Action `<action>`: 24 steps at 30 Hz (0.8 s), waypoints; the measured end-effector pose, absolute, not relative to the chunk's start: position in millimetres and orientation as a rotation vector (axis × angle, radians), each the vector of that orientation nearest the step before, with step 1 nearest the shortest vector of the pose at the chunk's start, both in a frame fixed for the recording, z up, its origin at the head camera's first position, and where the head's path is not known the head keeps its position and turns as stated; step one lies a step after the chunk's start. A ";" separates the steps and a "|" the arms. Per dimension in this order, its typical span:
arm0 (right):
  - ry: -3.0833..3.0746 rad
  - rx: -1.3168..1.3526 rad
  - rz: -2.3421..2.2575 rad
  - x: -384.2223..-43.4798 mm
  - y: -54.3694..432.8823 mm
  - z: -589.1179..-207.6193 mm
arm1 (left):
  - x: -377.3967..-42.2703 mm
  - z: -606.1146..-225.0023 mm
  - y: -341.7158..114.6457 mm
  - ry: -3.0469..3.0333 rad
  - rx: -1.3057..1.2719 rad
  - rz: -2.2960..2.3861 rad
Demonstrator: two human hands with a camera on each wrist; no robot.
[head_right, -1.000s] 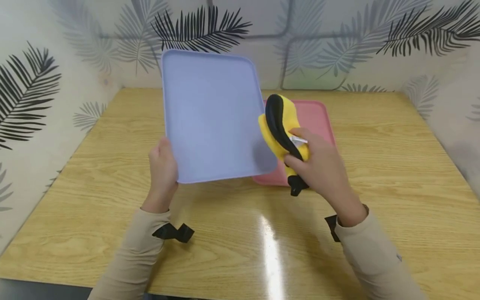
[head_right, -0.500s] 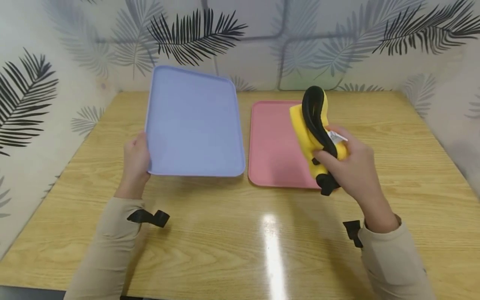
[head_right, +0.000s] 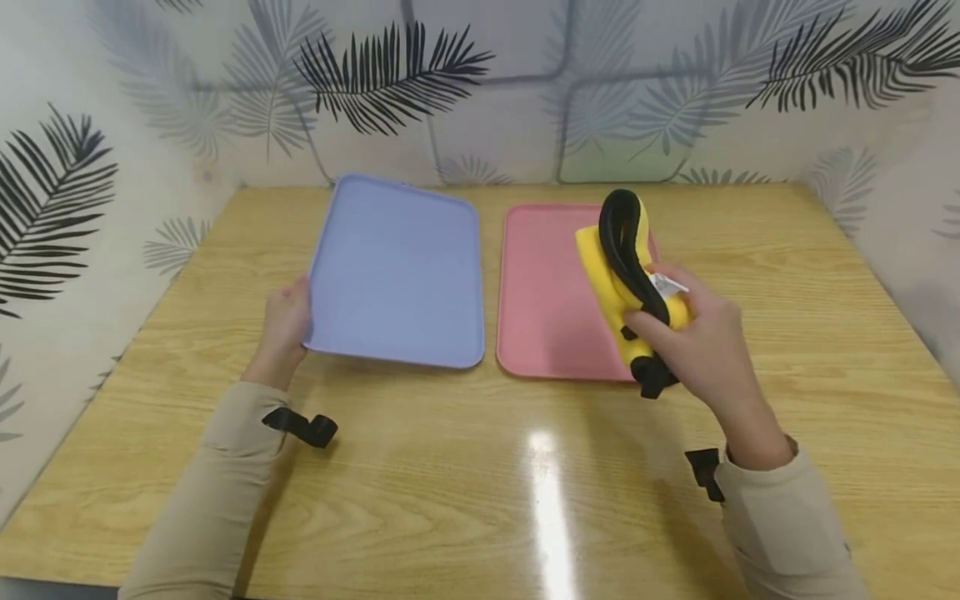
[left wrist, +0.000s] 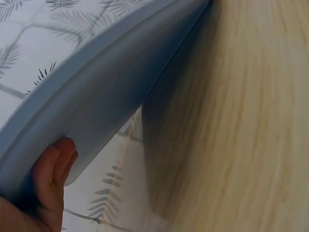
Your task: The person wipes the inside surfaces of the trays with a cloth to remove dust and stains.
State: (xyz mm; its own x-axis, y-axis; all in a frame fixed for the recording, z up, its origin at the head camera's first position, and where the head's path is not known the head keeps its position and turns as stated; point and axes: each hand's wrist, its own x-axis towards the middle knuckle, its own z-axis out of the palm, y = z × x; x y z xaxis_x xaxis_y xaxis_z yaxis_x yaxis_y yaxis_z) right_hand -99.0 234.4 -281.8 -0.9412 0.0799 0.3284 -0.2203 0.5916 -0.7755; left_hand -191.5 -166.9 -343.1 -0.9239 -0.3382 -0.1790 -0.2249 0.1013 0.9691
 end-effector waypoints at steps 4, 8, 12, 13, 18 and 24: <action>-2.514 0.127 1.276 -100.2 235.4 -283.0 | -195.2 -348.8 -170.9 -2.327 0.594 -1.889; -2.533 0.115 1.271 -99.6 234.2 -283.0 | -198.0 -353.5 -174.0 -2.398 0.574 -1.702; -2.549 0.124 1.241 -99.7 231.9 -282.8 | -197.5 -358.1 -178.2 -2.492 0.529 -1.473; -2.550 0.130 1.244 -100.0 232.1 -282.9 | -196.7 -358.2 -179.2 -2.524 0.526 -1.449; -2.541 0.116 1.250 -100.6 233.1 -284.0 | -210.4 -381.1 -195.3 -2.683 0.444 -1.371; -2.538 0.132 1.231 -101.2 231.9 -286.7 | -225.0 -404.2 -214.0 -2.755 0.323 -1.306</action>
